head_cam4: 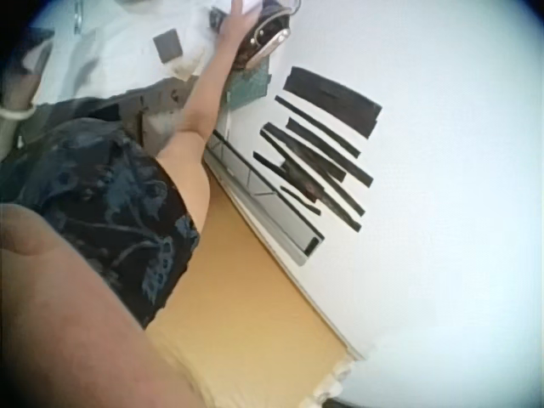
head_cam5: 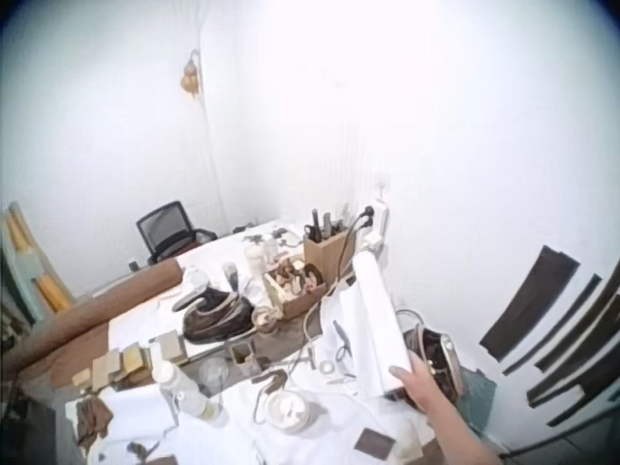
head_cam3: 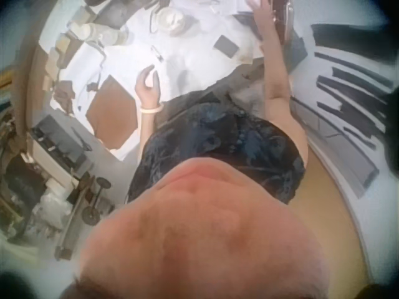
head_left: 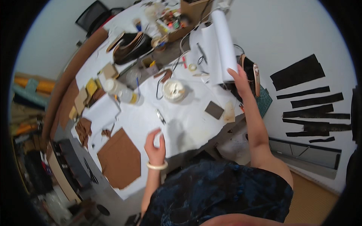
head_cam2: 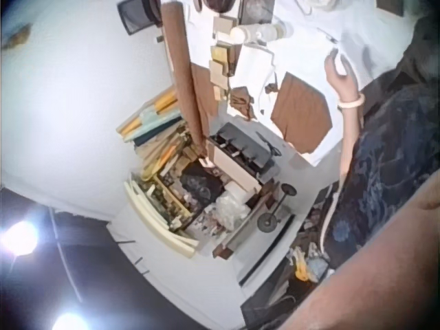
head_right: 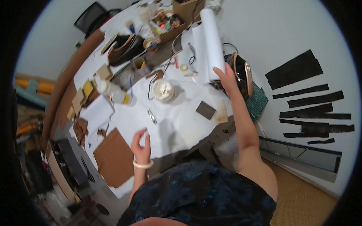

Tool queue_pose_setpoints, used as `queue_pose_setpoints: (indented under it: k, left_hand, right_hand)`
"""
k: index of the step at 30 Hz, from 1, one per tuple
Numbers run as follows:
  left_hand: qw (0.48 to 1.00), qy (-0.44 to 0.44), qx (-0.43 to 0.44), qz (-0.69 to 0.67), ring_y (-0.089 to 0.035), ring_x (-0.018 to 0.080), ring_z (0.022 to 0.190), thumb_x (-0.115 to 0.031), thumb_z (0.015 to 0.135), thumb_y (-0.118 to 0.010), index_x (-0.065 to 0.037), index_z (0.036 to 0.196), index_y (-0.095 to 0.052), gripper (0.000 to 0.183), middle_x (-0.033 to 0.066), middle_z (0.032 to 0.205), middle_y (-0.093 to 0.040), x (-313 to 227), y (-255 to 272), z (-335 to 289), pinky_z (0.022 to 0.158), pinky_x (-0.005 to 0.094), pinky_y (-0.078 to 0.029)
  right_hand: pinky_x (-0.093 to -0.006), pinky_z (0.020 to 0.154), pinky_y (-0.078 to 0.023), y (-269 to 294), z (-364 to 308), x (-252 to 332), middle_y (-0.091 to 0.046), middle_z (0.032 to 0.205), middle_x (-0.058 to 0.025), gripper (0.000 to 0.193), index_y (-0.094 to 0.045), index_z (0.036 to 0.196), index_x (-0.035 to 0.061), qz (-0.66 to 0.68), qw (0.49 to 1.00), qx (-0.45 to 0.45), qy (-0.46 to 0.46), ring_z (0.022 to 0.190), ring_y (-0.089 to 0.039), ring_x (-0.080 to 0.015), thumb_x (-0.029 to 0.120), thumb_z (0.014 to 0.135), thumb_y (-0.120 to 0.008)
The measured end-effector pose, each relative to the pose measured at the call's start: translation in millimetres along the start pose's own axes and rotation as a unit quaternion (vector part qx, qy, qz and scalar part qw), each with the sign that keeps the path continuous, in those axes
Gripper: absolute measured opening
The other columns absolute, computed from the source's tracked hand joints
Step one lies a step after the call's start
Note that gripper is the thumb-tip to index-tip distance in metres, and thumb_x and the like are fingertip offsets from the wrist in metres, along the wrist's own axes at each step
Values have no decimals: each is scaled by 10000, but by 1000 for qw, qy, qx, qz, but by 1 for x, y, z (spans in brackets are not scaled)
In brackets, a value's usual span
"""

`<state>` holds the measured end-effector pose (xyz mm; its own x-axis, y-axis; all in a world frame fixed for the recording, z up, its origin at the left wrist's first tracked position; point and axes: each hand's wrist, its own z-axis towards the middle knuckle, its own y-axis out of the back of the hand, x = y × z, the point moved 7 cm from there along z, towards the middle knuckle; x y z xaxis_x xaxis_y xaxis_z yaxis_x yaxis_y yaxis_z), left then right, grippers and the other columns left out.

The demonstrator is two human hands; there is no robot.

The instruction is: The person places a rectangular cardboard template on a brown fabric, cuts the fabric around the template using scissors, and then irons the cut piece of fabric on a white surface.

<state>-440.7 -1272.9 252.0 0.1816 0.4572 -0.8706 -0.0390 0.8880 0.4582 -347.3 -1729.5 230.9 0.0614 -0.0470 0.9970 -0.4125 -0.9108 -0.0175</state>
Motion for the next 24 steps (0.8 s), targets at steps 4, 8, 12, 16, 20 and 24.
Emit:
queue_pose_setpoints:
  k: [4, 8, 12, 16, 20, 24]
  left_hand:
    - [970, -232, 44, 52, -555, 397, 1254, 42, 777, -716, -32, 1331, -625, 567, 192, 1395, -558, -93, 26, 52, 1037, 440, -477]
    - [884, -409, 108, 198, -390, 344, 1450, -120, 830, -680, -210, 1519, -441, 735, 150, 1531, -434, -111, 52, 34, 1205, 555, -321]
    - [852, -403, 220, 251, -613, 273, 1069, -187, 720, -775, -59, 1303, -574, 631, 75, 994, -611, -51, 132, -13, 1216, 534, -323]
    - [911, -226, 282, 198, -640, 297, 939, -228, 630, -865, -48, 1293, -571, 747, 106, 1008, -632, 57, 230, -98, 864, 388, -534]
    - [945, -5, 179, 273, -671, 349, 1110, -207, 658, -852, -44, 1310, -579, 725, 182, 1190, -684, 132, 361, -164, 940, 423, -541]
    - [930, 162, 32, 328, -711, 396, 961, -207, 676, -808, -66, 1274, -604, 647, 190, 1074, -720, 163, 464, -215, 827, 452, -580]
  right_hand:
    - [-323, 1011, -465, -39, -115, 65, -617, 1286, -76, 683, -482, 1455, -5, -76, 989, 130, -14, 1159, -586, -158, 225, 871, -750]
    - [-337, 1018, -453, -121, -204, 112, -625, 1292, -114, 865, -501, 1437, -50, -160, 935, 304, -83, 1173, -596, -192, 362, 733, -789]
    - [-345, 1029, -452, -232, -283, 99, -636, 1271, -116, 777, -527, 1433, 5, -218, 831, 496, -126, 1171, -591, -208, 269, 746, -775]
    - [-360, 1062, -443, -340, -326, 21, -636, 1288, -132, 701, -527, 1446, 31, -211, 705, 647, -200, 1199, -594, -213, 361, 864, -737]
    - [-330, 887, -525, -431, -289, -131, -708, 1079, -109, 546, -647, 1195, 24, -235, 841, 434, -220, 1001, -672, -191, 506, 940, -671]
    - [-412, 829, -557, -473, -329, -265, -739, 955, -169, 607, -691, 1013, 24, -454, 839, 252, -163, 936, -714, -328, 616, 880, -665]
